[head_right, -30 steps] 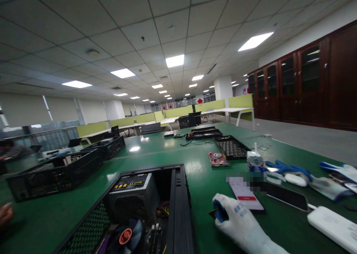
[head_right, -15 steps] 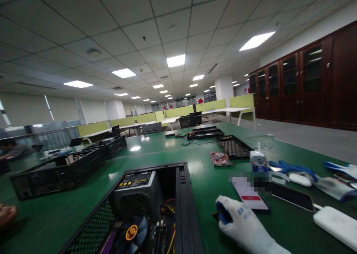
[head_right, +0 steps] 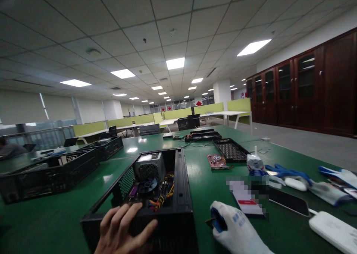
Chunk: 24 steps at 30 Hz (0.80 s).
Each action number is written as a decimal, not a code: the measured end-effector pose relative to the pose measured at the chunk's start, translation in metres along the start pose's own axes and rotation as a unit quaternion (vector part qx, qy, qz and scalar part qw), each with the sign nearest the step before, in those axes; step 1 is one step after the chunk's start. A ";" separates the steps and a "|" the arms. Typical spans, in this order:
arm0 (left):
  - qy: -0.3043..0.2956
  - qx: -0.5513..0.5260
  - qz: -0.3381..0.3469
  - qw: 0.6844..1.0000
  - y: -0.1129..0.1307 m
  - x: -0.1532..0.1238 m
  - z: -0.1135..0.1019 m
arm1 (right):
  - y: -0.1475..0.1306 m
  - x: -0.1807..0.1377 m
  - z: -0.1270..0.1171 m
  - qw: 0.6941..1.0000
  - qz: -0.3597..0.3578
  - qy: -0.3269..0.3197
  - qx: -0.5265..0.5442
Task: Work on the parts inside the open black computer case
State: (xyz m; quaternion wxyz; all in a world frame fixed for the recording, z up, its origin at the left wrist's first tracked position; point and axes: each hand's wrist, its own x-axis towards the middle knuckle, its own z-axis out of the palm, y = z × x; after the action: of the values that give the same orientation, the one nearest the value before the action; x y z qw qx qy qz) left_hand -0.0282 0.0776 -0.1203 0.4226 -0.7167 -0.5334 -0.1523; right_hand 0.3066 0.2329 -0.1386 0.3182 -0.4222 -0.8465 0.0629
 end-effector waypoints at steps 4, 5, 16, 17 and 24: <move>0.040 0.020 0.040 0.998 -0.022 0.059 0.049 | 0.000 -0.003 0.004 0.999 -0.004 0.003 -0.033; 0.034 0.015 0.033 0.999 -0.027 0.071 0.061 | -0.003 -0.004 0.002 0.999 -0.004 -0.009 -0.037; 0.004 -0.041 0.004 0.999 -0.077 0.147 0.176 | -0.019 -0.003 -0.016 0.999 -0.017 -0.035 -0.008; 0.000 -0.047 -0.001 0.999 -0.082 0.149 0.183 | -0.018 -0.004 -0.017 0.999 -0.020 -0.033 -0.001; -0.007 -0.096 -0.022 0.995 -0.107 0.162 0.206 | -0.020 -0.005 -0.012 0.999 -0.041 -0.017 0.015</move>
State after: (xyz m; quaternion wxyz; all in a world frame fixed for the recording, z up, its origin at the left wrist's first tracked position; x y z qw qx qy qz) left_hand -0.1095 0.3465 -0.0872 0.3444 -0.7430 -0.5351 -0.2075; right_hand 0.3026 0.2145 -0.1246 0.3127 -0.3810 -0.8673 0.0698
